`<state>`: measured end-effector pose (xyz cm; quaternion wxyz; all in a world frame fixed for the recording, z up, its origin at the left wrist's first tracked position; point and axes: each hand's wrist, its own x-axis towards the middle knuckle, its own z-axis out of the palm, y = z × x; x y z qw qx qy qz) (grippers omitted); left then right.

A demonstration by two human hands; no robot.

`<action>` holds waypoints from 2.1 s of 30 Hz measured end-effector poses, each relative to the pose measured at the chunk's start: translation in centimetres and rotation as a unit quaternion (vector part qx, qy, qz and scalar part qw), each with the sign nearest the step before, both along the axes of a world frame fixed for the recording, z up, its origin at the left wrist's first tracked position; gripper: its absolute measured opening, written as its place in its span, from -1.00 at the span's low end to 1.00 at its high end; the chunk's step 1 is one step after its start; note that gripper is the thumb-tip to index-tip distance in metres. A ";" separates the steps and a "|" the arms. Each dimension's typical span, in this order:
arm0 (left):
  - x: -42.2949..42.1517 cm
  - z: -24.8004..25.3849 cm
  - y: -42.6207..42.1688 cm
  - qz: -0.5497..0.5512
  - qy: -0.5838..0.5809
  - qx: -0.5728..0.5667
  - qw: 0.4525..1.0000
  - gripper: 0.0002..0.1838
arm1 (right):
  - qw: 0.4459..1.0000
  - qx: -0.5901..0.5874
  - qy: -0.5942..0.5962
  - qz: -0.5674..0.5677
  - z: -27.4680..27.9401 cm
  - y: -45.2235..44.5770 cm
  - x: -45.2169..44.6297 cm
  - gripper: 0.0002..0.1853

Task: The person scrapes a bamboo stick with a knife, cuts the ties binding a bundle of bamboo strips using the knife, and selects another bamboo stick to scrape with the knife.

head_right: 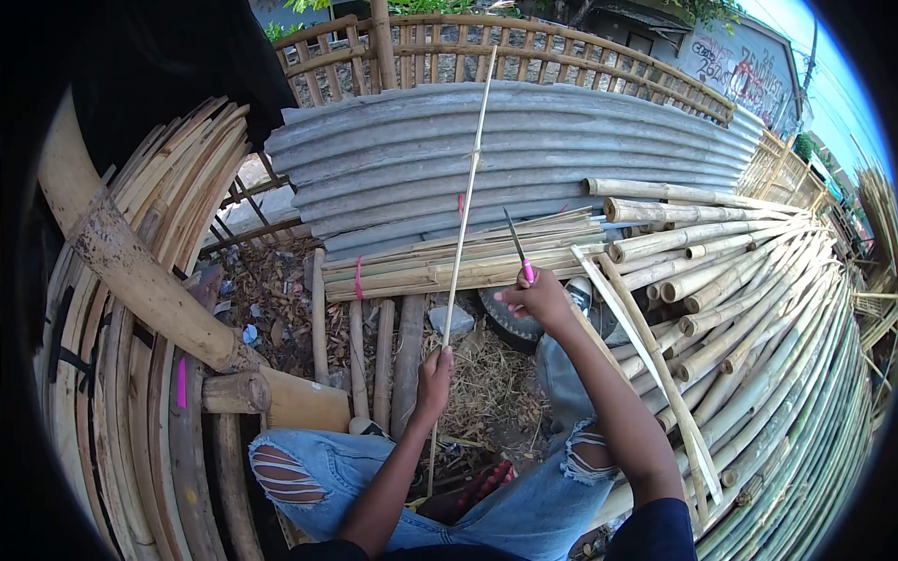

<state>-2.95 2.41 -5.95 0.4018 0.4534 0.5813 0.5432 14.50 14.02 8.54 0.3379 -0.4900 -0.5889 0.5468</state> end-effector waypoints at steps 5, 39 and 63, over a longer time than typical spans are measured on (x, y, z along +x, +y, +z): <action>0.0 0.8 -0.1 -0.003 -0.007 0.005 1.000 -0.57 | 0.933 -0.197 0.290 0.076 0.4 -0.6 0.0 -0.64; -1.1 2.2 -0.8 -0.141 -0.217 -0.096 0.961 -0.76 | 0.829 0.294 -0.413 0.238 -2.2 -4.7 -2.3 -0.53; -0.6 0.7 -0.7 -0.178 -0.265 -0.124 0.939 -0.87 | 0.763 0.376 -0.482 0.212 -2.0 -2.4 -2.2 -0.45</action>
